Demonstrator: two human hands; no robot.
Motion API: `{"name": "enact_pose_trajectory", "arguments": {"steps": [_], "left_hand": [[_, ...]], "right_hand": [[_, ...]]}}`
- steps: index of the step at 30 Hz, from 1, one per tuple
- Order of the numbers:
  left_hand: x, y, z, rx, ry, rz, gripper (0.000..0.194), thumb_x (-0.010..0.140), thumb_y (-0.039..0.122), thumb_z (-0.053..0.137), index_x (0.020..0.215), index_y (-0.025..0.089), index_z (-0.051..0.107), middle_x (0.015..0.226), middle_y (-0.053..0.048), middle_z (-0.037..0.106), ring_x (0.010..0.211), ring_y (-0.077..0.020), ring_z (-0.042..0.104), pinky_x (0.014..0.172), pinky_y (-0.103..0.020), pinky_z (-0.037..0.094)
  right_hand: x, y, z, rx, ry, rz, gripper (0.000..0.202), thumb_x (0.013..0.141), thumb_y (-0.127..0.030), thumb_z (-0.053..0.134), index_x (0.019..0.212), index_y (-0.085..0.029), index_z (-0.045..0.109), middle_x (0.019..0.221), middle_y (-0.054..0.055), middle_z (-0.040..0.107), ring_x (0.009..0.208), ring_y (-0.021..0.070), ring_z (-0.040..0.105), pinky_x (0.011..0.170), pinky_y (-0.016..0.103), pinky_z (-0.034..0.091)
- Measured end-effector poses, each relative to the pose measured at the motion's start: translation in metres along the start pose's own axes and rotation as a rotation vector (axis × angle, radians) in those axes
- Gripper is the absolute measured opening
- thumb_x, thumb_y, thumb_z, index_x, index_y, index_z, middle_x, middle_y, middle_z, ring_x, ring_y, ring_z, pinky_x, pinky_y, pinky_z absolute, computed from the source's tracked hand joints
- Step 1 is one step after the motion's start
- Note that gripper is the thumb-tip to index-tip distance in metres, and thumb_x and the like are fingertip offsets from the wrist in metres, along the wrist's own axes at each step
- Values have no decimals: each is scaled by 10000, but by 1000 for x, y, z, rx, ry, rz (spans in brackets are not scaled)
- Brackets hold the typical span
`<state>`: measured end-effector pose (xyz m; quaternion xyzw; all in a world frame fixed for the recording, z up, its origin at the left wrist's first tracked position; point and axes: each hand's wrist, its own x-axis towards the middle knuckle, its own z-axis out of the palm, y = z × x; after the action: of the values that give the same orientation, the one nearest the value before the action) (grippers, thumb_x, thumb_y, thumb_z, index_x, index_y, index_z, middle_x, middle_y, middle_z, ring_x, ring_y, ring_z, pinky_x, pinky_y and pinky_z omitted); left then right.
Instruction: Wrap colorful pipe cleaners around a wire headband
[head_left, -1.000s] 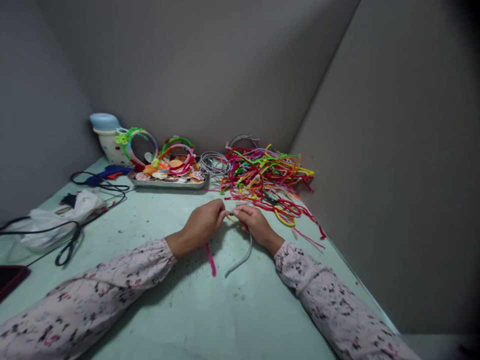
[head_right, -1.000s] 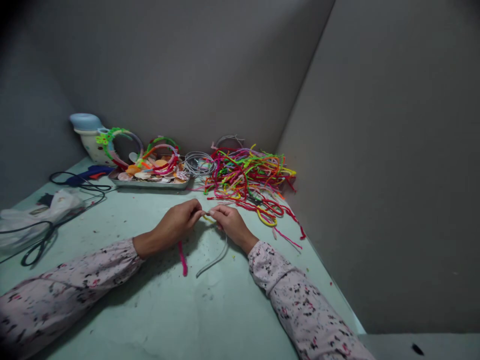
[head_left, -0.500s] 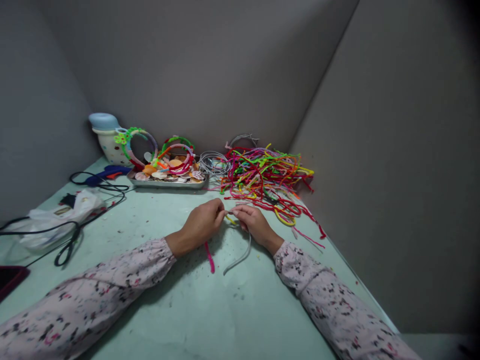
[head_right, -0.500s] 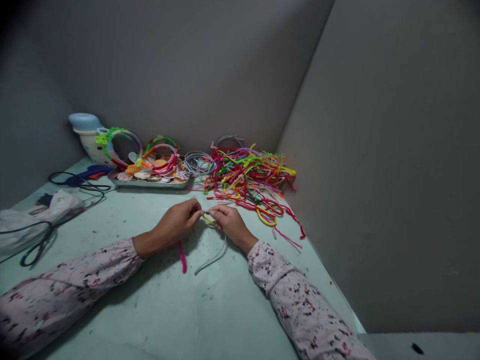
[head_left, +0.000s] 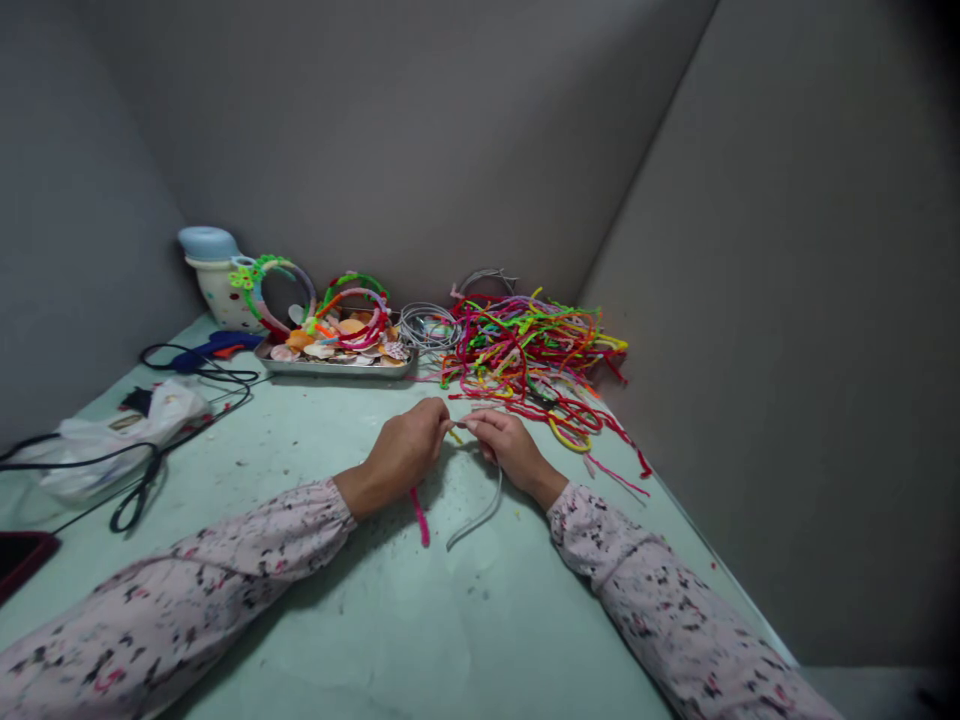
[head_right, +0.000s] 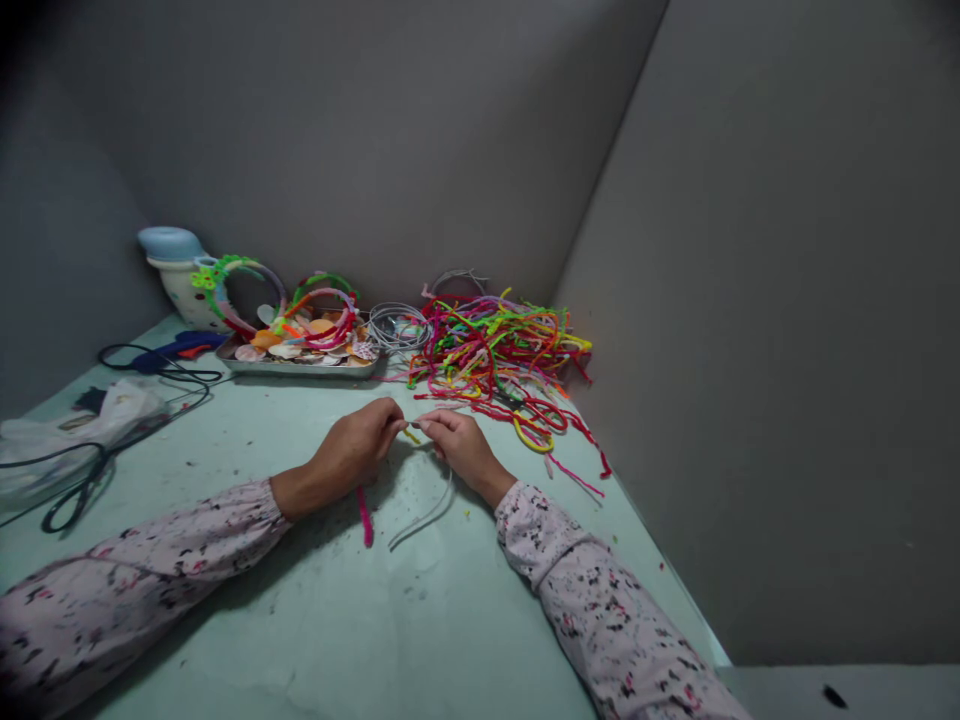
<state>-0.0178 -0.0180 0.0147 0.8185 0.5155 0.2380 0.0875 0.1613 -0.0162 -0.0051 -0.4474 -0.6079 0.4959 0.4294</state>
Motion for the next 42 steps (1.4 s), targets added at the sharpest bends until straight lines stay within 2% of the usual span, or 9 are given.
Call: {"name": "enact_pose_trajectory", "arguments": {"steps": [7, 23, 31, 42], "left_hand": [[0, 2, -3, -76, 40, 19, 95, 846, 285, 495, 873, 204, 538, 796, -26, 621, 675, -157, 537, 602, -252, 334], [-2, -1, -2, -41, 101, 100, 46, 842, 233, 466, 842, 204, 501, 761, -2, 584, 648, -143, 521, 590, -245, 328], [-1, -1, -2, -60, 135, 54, 57, 845, 252, 483, 868, 202, 498, 775, -13, 588, 659, -152, 523, 591, -252, 337], [-1, -3, -2, -82, 166, 58, 24, 805, 221, 501, 790, 202, 496, 692, 14, 552, 616, -133, 495, 573, -237, 317]], "right_hand": [[0, 1, 0, 12, 14, -3, 233, 804, -350, 564, 889, -163, 674, 485, -61, 433, 420, 83, 369, 411, 216, 261], [-3, -3, 1, 11, 10, -25, 243, 810, -348, 567, 895, -150, 679, 501, -58, 426, 428, 78, 375, 418, 215, 263], [-1, 5, -2, 28, 7, -64, 299, 867, -409, 509, 892, -164, 678, 461, -61, 413, 408, 81, 343, 429, 221, 251], [-1, 3, -1, -4, 1, -54, 289, 855, -393, 524, 881, -156, 687, 469, -66, 406, 413, 73, 363, 441, 215, 258]]}}
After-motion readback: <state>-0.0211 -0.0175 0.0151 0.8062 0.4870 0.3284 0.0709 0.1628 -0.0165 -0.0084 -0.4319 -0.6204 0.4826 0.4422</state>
